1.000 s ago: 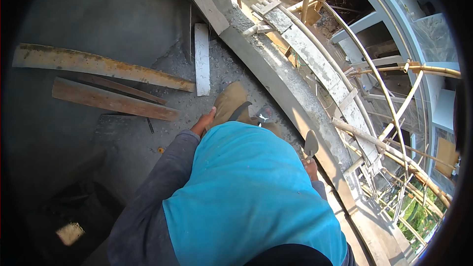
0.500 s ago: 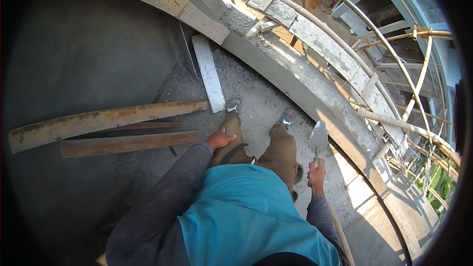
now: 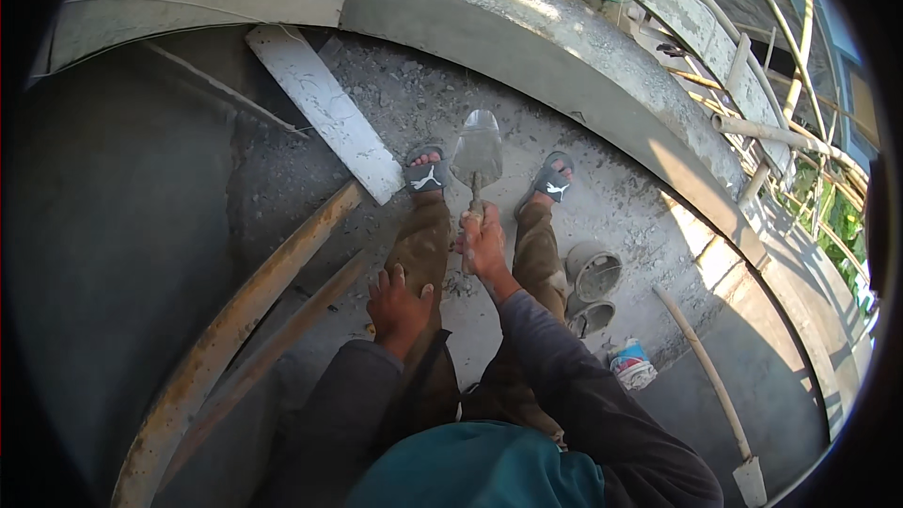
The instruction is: The person scrapes excess mortar off a wooden plank with a trowel, then uses the trowel to smooth the mortar along a concrete ledge.
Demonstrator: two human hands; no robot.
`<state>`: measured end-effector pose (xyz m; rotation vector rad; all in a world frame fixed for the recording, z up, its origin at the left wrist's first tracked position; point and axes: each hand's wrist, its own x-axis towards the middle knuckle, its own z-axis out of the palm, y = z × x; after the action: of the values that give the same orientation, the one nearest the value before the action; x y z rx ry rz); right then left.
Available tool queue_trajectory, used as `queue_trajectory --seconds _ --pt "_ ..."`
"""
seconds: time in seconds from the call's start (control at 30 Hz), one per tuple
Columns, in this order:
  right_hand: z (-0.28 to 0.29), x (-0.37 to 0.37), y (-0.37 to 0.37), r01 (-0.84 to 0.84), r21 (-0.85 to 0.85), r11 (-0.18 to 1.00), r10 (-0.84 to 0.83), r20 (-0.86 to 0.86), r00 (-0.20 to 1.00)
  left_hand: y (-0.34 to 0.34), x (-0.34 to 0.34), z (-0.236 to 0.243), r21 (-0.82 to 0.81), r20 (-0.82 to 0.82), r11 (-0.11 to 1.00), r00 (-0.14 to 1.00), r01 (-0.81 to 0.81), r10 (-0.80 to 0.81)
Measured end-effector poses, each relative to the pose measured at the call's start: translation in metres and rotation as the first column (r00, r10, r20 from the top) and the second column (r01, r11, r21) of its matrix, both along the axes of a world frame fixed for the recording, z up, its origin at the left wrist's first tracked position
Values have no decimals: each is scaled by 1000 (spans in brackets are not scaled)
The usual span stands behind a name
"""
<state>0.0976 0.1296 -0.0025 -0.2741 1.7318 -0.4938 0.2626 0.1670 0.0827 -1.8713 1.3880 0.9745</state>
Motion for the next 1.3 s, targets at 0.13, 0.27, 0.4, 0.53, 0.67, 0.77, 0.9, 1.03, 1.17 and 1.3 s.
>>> queue_trajectory --seconds 0.13,0.27,0.4,0.53,0.67,0.77,0.9,1.03,1.17,1.3 --pt "-61 -21 34 42 -17 999 -44 -192 980 11 -15 -7 33 -28 997 998 63 -62" --pt "-57 -52 18 376 -13 927 -374 -125 919 25 -6 -9 -27 -36 997 997 74 -75" --pt "-77 -95 18 425 -25 905 -422 -198 885 31 -16 -9 -46 -32 994 994 104 -106" --pt "-110 -121 34 353 -88 932 -363 -270 892 36 -35 -12 -71 -14 987 989 146 -148" --pt "-116 -128 36 286 -59 956 -291 -281 915 41 -43 -16 -11 25 990 990 139 -139" --pt "-131 -135 42 247 -60 967 -254 -258 932 48 -47 -19 -7 24 990 989 143 -143" --pt "-162 -142 57 136 -195 971 -200 -360 911 54 -54 -22 -4 27 988 987 158 -157" --pt "-158 -144 48 -15 -183 983 -74 -467 881 60 -56 -25 9 25 988 987 157 -157" --pt "-129 -137 13 -19 -153 988 -40 -376 926 60 -59 -23 8 51 989 988 146 -147" --pt "-120 -128 -24 -126 -166 978 53 -389 920 57 -66 -23 28 66 991 989 129 -131"
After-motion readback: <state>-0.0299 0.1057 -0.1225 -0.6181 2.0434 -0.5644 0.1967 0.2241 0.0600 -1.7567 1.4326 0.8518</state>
